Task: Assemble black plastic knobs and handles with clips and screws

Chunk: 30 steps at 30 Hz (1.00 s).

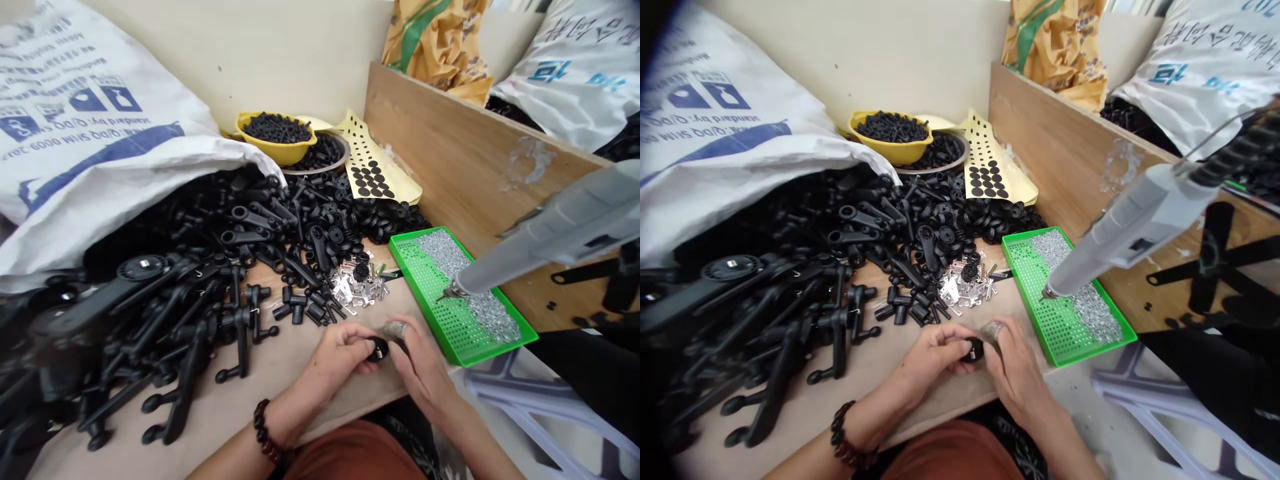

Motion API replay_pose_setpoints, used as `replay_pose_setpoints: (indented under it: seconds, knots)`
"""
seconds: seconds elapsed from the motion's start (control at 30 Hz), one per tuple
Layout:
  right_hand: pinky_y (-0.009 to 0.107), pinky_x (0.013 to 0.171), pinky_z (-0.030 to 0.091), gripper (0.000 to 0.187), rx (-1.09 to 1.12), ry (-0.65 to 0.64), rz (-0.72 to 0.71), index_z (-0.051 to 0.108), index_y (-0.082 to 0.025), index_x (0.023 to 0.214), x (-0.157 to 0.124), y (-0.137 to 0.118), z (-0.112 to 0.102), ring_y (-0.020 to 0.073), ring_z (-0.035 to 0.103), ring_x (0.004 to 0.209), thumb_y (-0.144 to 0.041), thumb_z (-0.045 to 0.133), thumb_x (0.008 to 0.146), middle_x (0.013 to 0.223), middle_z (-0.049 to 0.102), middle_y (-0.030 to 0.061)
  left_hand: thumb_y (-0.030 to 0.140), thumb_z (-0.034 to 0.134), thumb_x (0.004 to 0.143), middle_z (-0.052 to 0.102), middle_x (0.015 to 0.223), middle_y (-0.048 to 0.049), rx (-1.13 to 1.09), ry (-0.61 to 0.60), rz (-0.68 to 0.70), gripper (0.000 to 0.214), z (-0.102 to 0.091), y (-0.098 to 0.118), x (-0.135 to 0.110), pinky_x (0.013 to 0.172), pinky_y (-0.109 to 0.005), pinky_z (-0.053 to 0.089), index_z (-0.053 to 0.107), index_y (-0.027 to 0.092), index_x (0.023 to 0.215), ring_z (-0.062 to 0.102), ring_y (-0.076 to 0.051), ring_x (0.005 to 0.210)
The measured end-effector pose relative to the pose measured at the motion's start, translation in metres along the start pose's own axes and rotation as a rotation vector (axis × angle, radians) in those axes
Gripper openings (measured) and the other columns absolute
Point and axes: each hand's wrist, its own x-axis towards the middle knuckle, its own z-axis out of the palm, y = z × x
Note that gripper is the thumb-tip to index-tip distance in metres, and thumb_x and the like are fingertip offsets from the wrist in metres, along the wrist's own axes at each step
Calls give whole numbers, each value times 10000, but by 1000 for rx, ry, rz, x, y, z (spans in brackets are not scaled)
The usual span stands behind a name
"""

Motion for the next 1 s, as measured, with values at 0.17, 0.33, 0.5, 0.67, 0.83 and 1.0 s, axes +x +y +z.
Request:
replay_pose_setpoints:
  seconds: [0.17, 0.33, 0.5, 0.67, 0.83, 1.0]
  knots:
    - [379, 692, 390, 124, -342, 1, -167, 466, -193, 800, 2, -16, -9, 242, 485, 783, -247, 461, 911, 826, 520, 90, 261, 668, 653, 639, 623, -18, 41, 90, 105, 177, 4, 2, -1, 529, -204, 432, 684, 113, 748, 558, -116, 560]
    - [338, 627, 338, 235, -430, 98, -150, 444, -215, 704, 6, -14, 0, 206, 450, 645, -215, 404, 935, 671, 479, 42, 358, 608, 762, 690, 772, -45, 98, 49, 163, 287, 12, 5, -12, 606, -233, 466, 721, 130, 894, 585, -141, 637]
    - [273, 582, 384, 250, -2, 83, 45, 448, -220, 740, 2, 5, 1, 166, 507, 611, -251, 350, 968, 669, 497, 12, 308, 530, 858, 701, 936, -60, 473, 8, 353, 329, -12, 11, -29, 727, -287, 485, 646, 177, 1137, 619, -200, 807]
    - [239, 577, 411, 317, 299, 11, 274, 468, -216, 705, 5, 13, -5, 162, 532, 643, -366, 364, 965, 678, 527, 7, 77, 403, 854, 637, 1074, -101, 1288, 244, 687, 336, -56, 28, -28, 886, -393, 428, 623, 159, 1094, 522, -252, 990]
    - [243, 574, 393, 369, 394, -14, 389, 465, -207, 692, 9, 9, -3, 163, 508, 640, -457, 367, 945, 664, 507, -2, 30, 399, 847, 601, 1007, -93, 1734, 220, 592, 303, -65, 36, -19, 776, -389, 419, 623, 168, 997, 484, -256, 929]
    - [238, 552, 357, 386, 492, -12, 471, 427, -207, 688, 9, 8, -2, 150, 450, 622, -506, 366, 925, 643, 416, -20, 46, 441, 846, 596, 936, -80, 1791, 196, 567, 198, -65, 39, -16, 777, -383, 398, 595, 164, 888, 475, -243, 908]
